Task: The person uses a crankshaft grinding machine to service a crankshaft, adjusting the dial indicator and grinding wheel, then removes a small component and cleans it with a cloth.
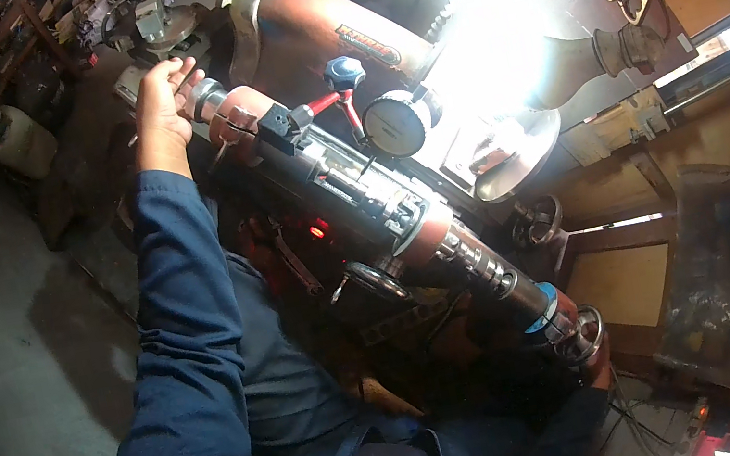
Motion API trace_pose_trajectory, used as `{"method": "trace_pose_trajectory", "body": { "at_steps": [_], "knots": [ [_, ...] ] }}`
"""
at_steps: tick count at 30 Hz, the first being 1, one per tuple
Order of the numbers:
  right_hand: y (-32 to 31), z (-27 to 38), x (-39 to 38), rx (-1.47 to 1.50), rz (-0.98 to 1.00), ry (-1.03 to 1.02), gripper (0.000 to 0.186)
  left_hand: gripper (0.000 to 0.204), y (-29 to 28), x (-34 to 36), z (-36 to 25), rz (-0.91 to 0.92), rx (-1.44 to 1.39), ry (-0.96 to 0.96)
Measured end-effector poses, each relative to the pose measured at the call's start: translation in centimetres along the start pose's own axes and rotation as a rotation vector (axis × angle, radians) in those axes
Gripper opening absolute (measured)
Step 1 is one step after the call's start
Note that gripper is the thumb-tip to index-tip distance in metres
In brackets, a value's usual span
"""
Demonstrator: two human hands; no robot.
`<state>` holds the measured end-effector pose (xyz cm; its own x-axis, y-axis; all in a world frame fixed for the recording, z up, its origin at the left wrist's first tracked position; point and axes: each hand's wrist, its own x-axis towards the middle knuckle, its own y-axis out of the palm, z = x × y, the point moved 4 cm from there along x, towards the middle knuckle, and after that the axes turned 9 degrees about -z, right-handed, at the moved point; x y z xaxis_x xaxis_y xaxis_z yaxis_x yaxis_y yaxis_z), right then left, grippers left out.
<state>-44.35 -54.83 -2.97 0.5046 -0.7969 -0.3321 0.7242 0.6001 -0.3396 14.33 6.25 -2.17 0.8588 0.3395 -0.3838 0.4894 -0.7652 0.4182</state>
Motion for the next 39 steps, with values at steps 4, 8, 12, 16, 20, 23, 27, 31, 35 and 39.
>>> {"method": "trace_pose_trajectory", "body": {
  "at_steps": [4, 8, 12, 16, 20, 23, 27, 31, 35, 39],
  "knots": [
    [-1.1, -1.3, -3.3, -0.377, -0.072, -0.145, 0.022, 0.027, 0.6, -0.4, 0.2, 0.010, -0.058, -0.004],
    [-1.9, 2.2, -6.2, -0.502, -0.001, -0.129, 0.024, 0.025, 0.1, -0.9, -0.3, -0.008, 0.012, -0.011],
    [-1.0, 6.0, -6.6, -0.356, 0.220, -0.237, 0.029, 0.026, -0.2, -0.8, -0.6, -0.010, 0.011, -0.010],
    [2.0, 6.9, -3.5, -0.065, 0.018, -0.214, 0.021, 0.026, -0.1, -0.8, -0.5, 0.011, 0.007, -0.003],
    [2.6, 5.7, -3.4, -0.103, -0.080, -0.084, 0.033, 0.026, 0.2, -0.5, 0.1, 0.033, -0.017, -0.020],
    [3.7, 7.1, -7.7, -0.496, -0.088, -0.133, 0.032, 0.026, -0.1, -0.8, -0.3, 0.025, -0.026, -0.026],
    [1.8, 8.6, -8.0, -0.601, 0.070, -0.117, 0.028, 0.027, -0.9, -0.3, -0.6, 0.018, -0.025, -0.011],
    [2.7, 8.8, -4.2, -0.339, 0.035, -0.156, 0.023, 0.027, -0.5, -0.5, -0.6, 0.031, -0.035, -0.023],
    [1.4, 6.5, -3.2, -0.170, -0.050, -0.011, 0.023, 0.027, -0.7, -0.3, -0.5, 0.044, -0.066, -0.030],
    [-0.7, 8.3, -4.6, -0.842, 0.278, 0.018, 0.021, 0.026, -1.5, -0.3, -1.4, 0.023, -0.067, -0.035]
  ]
}}
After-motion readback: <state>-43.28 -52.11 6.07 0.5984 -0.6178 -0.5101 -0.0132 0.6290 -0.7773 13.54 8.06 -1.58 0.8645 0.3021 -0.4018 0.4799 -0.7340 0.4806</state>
